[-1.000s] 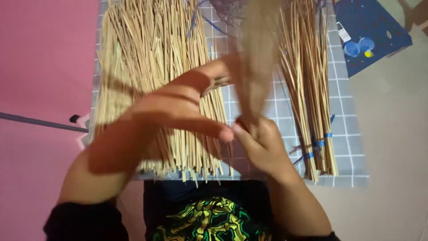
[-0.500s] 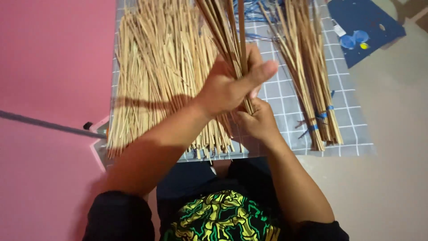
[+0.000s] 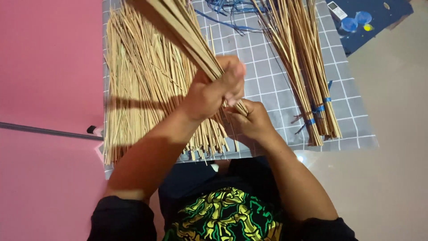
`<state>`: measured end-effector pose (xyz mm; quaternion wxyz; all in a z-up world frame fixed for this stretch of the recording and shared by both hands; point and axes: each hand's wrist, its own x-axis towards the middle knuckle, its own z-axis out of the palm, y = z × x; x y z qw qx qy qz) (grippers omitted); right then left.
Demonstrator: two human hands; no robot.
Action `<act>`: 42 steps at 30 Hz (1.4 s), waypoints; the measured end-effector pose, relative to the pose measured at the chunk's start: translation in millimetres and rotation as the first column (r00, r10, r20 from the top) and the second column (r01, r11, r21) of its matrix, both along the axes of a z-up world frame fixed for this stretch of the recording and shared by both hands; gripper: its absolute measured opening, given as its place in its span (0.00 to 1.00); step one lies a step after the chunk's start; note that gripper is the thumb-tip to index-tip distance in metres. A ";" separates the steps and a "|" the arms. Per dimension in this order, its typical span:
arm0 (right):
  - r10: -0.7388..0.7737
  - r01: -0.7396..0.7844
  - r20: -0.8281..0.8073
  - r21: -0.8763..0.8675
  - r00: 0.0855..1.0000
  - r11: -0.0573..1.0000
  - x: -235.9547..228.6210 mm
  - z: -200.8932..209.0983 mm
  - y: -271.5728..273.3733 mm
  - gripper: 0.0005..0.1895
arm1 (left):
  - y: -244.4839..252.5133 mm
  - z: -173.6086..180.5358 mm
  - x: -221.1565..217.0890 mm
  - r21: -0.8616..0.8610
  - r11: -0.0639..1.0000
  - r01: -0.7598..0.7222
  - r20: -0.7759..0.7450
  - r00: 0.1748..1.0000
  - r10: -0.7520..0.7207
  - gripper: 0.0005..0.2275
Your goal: Sorting and bundling long thin wooden sticks with string.
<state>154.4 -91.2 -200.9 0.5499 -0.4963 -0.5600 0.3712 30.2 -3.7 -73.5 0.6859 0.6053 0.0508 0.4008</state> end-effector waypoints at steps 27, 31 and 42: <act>0.671 -0.653 -0.089 0.170 0.736 0.738 -47.3 82.6 -3.9 0.25 | 7.0 -123.6 -87.1 0.276 0.924 0.264 0.433 0.824 -0.364 0.21; 0.733 -0.455 0.473 -0.578 0.489 0.677 -9.2 167.6 45.4 0.23 | -63.8 2.1 -126.4 0.397 0.703 -0.590 -0.023 0.760 0.650 0.25; -0.573 -0.094 0.819 0.568 -0.037 0.818 91.0 -20.2 294.1 0.13 | -110.9 -38.8 -159.3 -0.469 0.870 -0.154 0.339 0.878 0.338 0.15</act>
